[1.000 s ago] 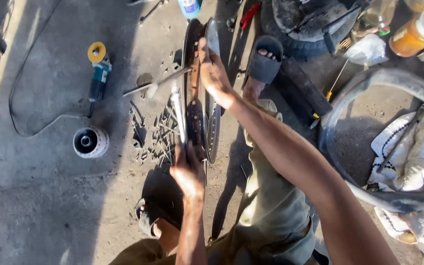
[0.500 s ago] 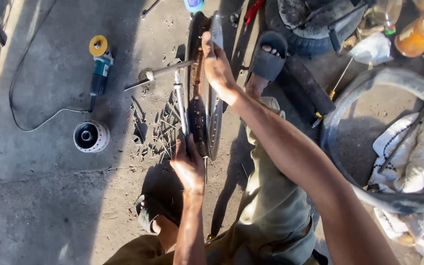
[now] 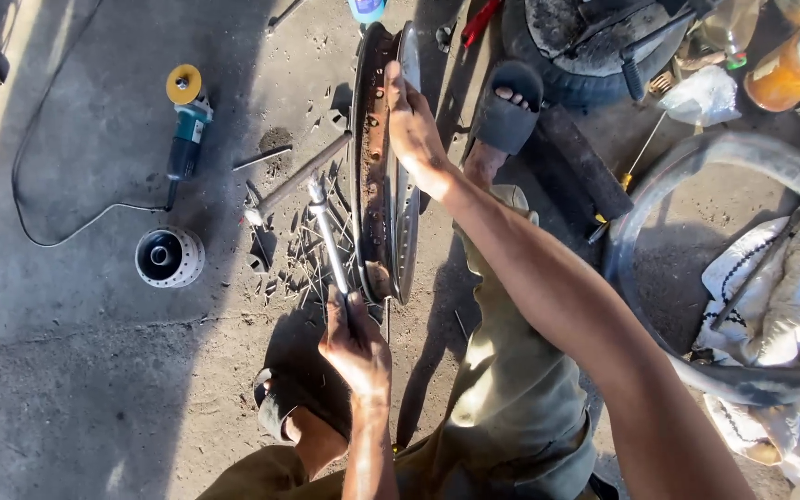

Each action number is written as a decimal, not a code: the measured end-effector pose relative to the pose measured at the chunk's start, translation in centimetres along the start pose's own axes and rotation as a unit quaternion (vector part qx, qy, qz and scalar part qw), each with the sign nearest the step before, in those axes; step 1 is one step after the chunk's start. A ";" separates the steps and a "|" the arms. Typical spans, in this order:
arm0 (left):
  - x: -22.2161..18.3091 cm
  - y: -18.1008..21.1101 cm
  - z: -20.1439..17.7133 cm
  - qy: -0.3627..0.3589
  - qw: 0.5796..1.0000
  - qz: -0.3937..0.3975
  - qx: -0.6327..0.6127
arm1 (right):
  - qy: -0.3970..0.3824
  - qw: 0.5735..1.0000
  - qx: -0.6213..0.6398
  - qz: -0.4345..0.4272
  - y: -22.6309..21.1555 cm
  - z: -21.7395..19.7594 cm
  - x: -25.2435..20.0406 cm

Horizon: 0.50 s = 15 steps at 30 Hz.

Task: The person is using a T-handle wrench to install or adjust spokes on a motorcycle wheel rim while sitting on the floor.

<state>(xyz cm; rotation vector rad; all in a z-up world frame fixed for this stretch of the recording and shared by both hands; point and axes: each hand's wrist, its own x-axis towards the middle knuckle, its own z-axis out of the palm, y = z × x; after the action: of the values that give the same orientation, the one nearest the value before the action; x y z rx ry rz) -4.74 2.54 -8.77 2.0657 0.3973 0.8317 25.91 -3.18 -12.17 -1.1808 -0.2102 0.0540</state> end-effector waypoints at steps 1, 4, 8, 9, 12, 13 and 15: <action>-1.0 -1.3 0.0 -0.001 0.999 0.029 -0.037 | 0.017 1.000 0.012 0.006 0.7 -0.2 0.5; -4.3 -6.0 0.9 0.009 0.963 -0.011 -0.270 | -0.021 0.999 0.044 -0.019 3.0 -1.6 0.3; -0.1 -3.3 2.0 -0.026 0.998 0.048 0.022 | 0.036 0.992 -0.081 0.092 -4.3 1.3 -0.5; -0.4 -3.2 1.8 -0.025 0.998 0.049 0.020 | 0.036 0.992 -0.083 0.091 -3.2 1.1 -0.1; -0.7 -2.4 1.4 0.007 0.999 0.020 -0.027 | 0.043 0.990 -0.119 0.066 -2.6 0.7 -0.1; -0.2 -1.6 1.5 -0.019 1.000 -0.006 -0.009 | 0.029 0.987 -0.127 0.090 -4.6 1.2 -0.7; 0.5 -0.6 1.1 -0.041 0.999 -0.033 0.008 | 0.013 0.984 -0.137 0.111 -5.5 1.5 -1.0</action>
<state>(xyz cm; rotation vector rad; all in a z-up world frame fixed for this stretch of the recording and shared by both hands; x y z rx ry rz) -3.59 2.49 -9.57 2.0828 0.4251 0.7049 24.24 -4.09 -6.67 -1.4747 -0.0630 0.2113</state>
